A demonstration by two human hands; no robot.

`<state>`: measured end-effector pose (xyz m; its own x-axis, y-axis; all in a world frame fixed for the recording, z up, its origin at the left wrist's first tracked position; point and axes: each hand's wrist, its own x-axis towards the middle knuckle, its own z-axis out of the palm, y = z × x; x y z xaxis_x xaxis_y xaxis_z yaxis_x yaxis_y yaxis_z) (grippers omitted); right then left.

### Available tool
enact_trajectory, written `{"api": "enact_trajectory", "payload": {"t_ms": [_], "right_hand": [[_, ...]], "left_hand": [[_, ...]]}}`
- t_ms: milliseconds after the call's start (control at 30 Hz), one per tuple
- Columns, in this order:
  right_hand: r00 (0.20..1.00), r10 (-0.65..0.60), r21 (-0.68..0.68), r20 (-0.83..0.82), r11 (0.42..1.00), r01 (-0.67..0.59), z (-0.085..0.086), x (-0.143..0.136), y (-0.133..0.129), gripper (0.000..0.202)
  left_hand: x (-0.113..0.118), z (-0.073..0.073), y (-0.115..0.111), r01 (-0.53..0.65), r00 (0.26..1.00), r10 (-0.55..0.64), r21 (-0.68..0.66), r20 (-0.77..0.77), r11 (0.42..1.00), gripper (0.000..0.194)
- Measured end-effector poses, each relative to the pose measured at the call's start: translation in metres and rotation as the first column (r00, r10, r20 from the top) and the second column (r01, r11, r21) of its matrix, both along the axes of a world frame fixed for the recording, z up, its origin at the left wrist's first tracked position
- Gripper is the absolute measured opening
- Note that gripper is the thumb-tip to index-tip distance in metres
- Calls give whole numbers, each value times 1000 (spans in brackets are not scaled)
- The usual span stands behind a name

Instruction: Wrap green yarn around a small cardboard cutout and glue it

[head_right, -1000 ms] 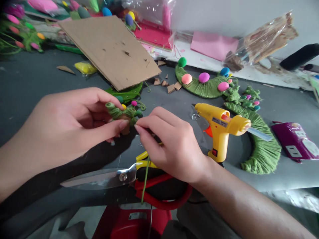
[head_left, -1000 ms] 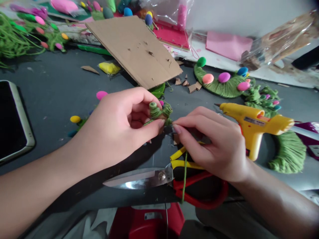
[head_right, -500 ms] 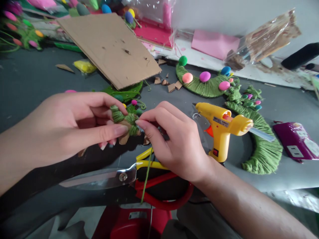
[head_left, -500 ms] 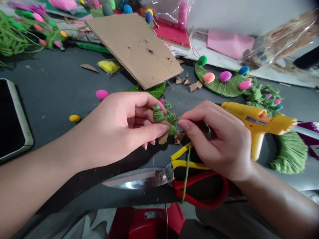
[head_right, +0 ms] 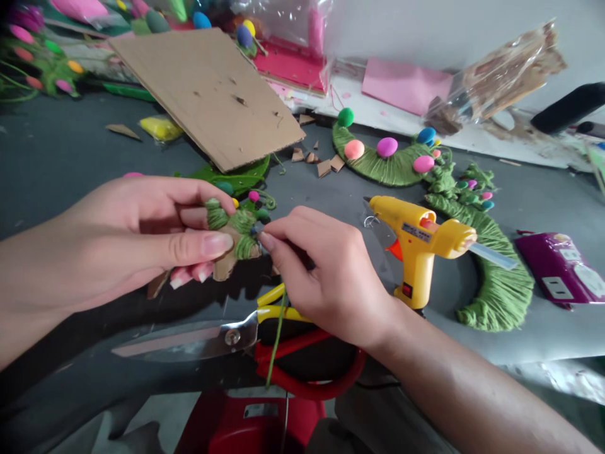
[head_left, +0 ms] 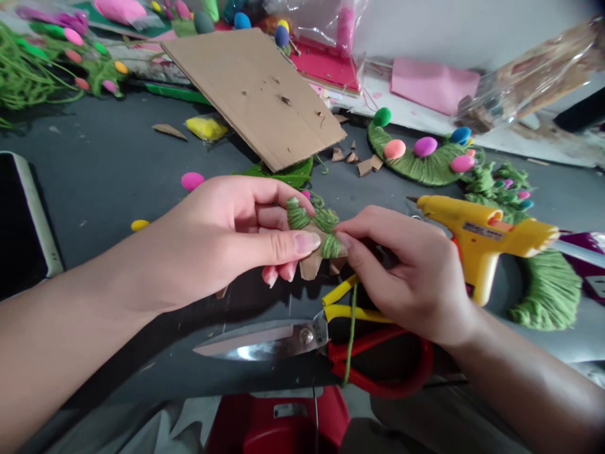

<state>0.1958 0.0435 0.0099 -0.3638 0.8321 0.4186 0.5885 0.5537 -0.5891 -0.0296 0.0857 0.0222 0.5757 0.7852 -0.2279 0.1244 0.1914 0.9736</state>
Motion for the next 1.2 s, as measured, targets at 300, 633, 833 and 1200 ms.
{"api": "enact_trajectory", "payload": {"t_ms": [300,633,833,1200], "right_hand": [[996,79,-50,36,996,-77,-1,-1,0,21],[981,129,126,148,981,-148,-11,-1,-3,12],[995,37,193,92,980,-55,-6,-2,-2,12],[999,-53,193,11,980,50,-2,-2,-2,11]], "left_hand": [[6,-2,-2,-94,988,95,-15,124,995,10],[8,-2,-14,-141,948,246,427,-202,893,10],[8,-2,-14,-223,934,332,512,-132,829,12],[8,2,-9,-130,966,179,245,-188,961,12]]}}
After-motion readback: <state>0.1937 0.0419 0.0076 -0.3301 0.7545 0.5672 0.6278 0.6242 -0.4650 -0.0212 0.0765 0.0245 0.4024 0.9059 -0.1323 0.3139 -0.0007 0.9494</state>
